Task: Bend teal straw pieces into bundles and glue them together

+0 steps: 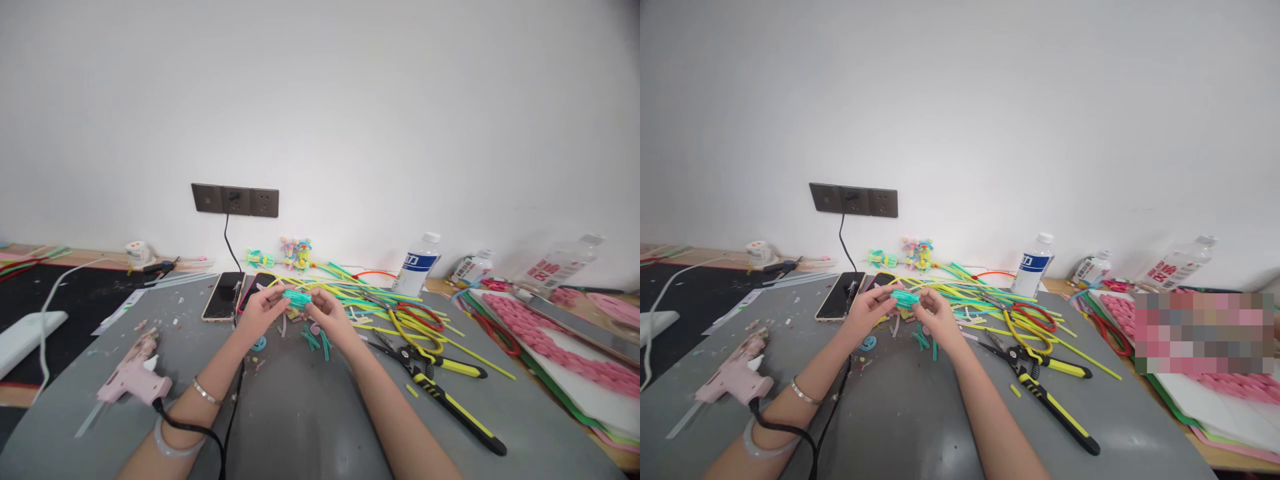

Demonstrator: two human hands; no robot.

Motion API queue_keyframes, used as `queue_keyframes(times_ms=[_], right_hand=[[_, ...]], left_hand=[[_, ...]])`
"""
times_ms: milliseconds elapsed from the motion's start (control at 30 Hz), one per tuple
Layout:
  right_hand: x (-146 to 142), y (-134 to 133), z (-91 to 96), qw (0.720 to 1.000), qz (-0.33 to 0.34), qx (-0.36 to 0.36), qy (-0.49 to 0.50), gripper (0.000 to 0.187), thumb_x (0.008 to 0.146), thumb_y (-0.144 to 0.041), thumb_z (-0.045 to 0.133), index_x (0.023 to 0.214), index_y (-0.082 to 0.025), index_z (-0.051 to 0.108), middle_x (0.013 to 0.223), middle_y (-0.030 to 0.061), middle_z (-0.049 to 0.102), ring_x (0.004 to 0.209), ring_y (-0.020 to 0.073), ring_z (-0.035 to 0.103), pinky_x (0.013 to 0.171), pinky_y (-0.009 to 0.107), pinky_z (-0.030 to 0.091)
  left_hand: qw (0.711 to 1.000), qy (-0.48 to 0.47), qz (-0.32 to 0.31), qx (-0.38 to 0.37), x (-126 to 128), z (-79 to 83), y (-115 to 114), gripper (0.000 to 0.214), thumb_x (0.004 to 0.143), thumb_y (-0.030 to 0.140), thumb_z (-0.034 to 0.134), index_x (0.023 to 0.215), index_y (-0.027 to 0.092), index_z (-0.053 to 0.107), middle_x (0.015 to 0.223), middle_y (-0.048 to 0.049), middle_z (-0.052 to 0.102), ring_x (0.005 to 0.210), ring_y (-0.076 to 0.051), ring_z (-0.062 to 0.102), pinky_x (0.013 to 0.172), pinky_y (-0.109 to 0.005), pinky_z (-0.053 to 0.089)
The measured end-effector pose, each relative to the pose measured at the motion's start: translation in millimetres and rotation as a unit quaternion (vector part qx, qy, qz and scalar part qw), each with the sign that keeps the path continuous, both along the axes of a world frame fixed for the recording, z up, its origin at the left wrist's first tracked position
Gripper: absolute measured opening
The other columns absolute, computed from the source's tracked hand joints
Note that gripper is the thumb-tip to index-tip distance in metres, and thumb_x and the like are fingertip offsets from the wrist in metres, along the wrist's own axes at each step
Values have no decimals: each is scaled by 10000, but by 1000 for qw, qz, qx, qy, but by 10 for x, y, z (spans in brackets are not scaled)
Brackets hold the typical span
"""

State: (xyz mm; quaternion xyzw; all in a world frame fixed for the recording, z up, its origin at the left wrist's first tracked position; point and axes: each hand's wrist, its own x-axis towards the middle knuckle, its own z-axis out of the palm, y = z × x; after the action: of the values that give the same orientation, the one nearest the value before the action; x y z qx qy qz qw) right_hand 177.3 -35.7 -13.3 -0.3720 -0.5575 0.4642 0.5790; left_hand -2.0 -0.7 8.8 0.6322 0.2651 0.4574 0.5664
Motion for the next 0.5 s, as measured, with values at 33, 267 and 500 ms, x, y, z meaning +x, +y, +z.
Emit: queue_keyframes(times_ms=[33, 267, 500], right_hand=[[2, 2, -4, 1000, 1, -1, 2, 360, 755, -534, 741, 868, -227, 588, 758, -9, 611, 655, 155, 574, 660, 309, 514], [9, 12, -6, 1000, -5, -15, 1, 386, 727, -559, 750, 850, -236, 579, 717, -21, 592, 620, 153, 571, 646, 320, 525], [-2, -8, 32, 999, 3, -31, 15, 411, 707, -574, 760, 838, -236, 567, 717, -23, 585, 619, 152, 561, 641, 328, 546]], left_hand=[[1000, 2, 2, 2, 1, 2, 0, 505, 746, 484, 754, 1104, 128, 737, 1074, -133, 750, 952, -261, 706, 736, -340, 625], [1000, 18, 5, 14, 0, -25, 17, 499, 770, 491, 726, 1131, 147, 734, 1065, -117, 754, 929, -257, 708, 708, -336, 623], [1000, 14, -1, 5, 0, -29, 16, 503, 776, 487, 727, 1144, 144, 728, 1070, -121, 752, 927, -256, 709, 731, -350, 623]])
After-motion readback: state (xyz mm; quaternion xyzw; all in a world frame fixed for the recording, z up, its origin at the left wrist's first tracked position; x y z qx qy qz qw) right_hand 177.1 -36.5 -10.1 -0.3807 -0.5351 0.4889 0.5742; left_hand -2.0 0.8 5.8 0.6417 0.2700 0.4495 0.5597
